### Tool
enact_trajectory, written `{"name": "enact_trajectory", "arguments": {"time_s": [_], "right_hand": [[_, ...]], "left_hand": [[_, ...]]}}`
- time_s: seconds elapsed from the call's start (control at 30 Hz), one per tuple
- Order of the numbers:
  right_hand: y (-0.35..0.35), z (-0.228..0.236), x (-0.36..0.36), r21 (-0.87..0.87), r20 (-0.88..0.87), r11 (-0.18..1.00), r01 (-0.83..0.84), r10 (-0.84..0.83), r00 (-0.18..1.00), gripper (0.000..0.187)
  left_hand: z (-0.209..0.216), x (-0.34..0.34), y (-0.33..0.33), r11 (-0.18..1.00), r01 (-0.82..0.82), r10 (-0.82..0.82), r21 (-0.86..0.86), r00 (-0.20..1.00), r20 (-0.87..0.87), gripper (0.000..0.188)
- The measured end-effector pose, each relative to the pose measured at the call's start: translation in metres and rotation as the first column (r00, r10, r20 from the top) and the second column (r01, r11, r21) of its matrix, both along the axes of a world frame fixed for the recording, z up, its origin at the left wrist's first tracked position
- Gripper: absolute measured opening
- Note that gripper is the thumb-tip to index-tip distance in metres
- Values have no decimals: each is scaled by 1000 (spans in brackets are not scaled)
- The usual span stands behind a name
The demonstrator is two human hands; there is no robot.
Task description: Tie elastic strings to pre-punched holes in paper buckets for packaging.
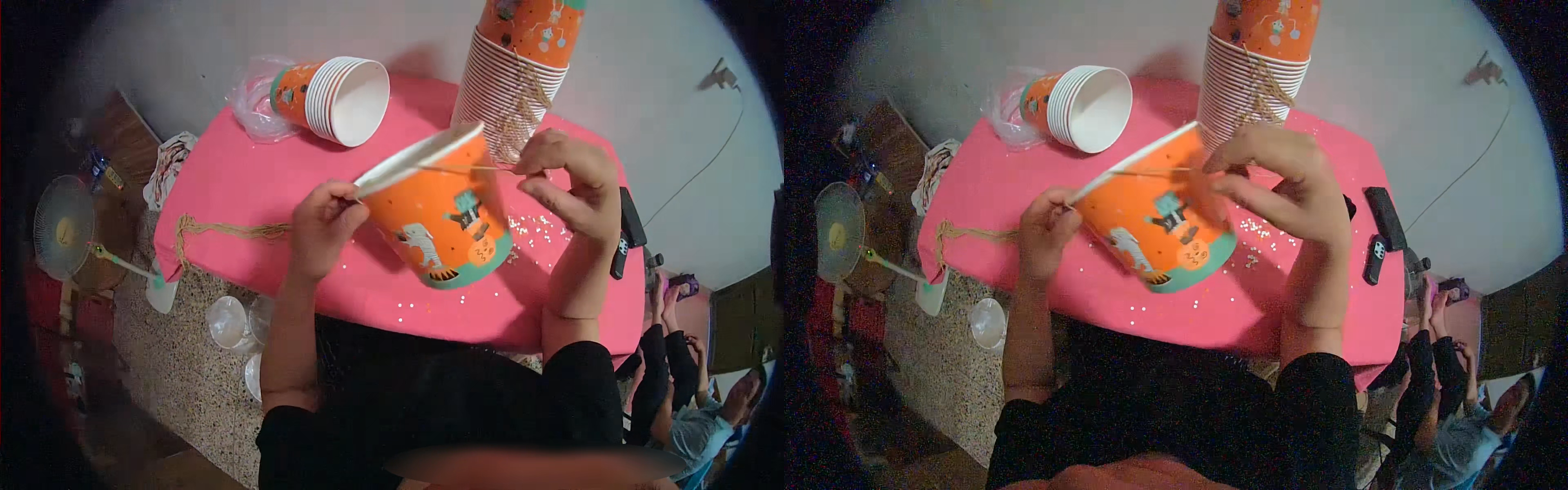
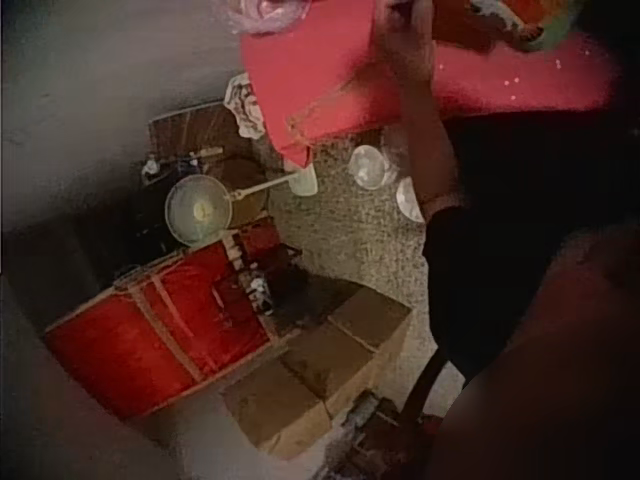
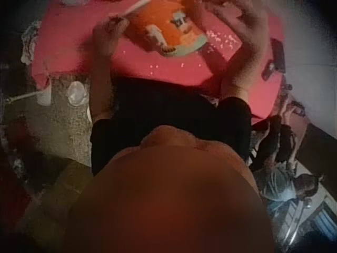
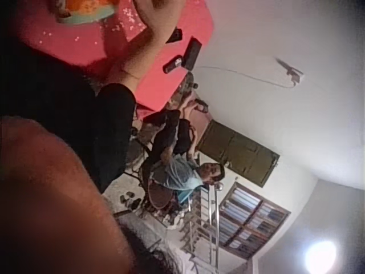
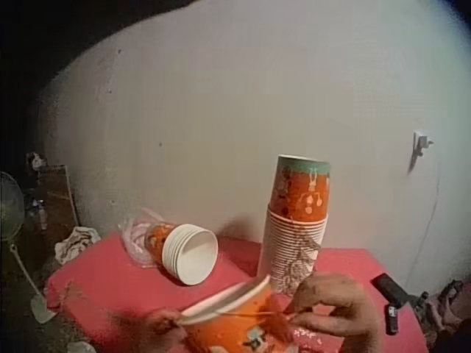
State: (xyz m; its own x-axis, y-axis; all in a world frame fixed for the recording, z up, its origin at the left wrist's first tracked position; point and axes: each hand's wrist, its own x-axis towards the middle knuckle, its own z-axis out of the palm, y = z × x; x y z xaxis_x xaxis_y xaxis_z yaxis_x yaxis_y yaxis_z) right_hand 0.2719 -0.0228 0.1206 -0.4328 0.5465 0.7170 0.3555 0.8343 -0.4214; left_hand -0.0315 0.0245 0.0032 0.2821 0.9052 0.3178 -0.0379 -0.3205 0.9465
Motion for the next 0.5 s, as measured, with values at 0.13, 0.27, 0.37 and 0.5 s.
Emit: {"name": "enact_trajectory", "arguments": {"time_s": [0.13,0.27,0.37,0.5], "right_hand": [[-2,11,-12,-7,210,999,-36,37,977,28],[-14,20,-22,-127,382,975,-181,216,898,44],[-28,18,-29,-161,581,987,3,92,809,54],[-20,13,-19,-193,509,980,54,53,859,44]], "left_hand": [[-11,0,10,988,104,-79,-110,974,214,16],[-26,6,21,946,90,-13,-311,970,241,19],[-46,15,32,899,161,-19,-407,943,331,21],[-49,31,40,913,183,-12,-365,905,425,23]]}}
